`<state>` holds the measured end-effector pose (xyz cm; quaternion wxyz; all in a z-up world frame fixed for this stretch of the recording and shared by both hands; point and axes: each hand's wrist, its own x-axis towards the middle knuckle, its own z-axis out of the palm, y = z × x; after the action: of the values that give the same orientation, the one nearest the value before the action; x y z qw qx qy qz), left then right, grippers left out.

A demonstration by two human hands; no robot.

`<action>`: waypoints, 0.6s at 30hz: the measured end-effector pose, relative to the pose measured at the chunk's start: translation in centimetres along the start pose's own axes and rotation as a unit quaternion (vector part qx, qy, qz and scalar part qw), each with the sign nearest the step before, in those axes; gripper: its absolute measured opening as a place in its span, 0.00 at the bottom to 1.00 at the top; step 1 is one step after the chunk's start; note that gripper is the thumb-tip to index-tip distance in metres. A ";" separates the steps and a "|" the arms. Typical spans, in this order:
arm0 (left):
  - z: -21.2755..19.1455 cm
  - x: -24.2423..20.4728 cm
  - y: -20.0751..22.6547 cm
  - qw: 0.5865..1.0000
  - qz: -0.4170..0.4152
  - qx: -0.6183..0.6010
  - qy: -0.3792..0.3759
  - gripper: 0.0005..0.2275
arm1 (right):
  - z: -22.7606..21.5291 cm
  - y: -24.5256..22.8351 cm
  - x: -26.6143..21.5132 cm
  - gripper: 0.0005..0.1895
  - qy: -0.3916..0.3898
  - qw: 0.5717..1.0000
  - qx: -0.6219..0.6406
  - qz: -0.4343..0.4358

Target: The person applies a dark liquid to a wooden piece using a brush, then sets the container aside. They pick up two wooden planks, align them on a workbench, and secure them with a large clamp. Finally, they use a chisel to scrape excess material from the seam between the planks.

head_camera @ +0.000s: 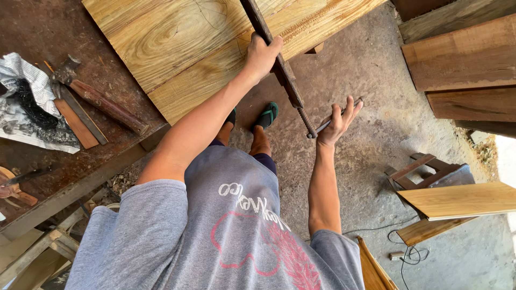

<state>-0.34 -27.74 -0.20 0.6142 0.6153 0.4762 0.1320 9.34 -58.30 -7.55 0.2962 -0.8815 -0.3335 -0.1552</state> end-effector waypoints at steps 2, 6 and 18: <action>0.3 -0.1 -0.3 1.000 -0.024 0.000 -0.018 0.13 | -0.2 0.3 0.3 0.05 0.008 1.000 0.023 -0.013; 0.2 0.5 -0.6 1.000 0.000 -0.010 -0.014 0.13 | -0.7 0.1 1.9 0.17 0.096 0.993 -0.002 -0.075; -0.7 -1.3 1.3 1.000 0.002 0.026 0.014 0.23 | -4.2 -0.6 3.1 0.15 0.074 0.994 0.007 -0.085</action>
<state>-1.01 -28.01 1.62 0.5913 0.6298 0.4868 0.1292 10.88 -59.07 -2.63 0.3123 -0.8340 -0.3853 -0.2420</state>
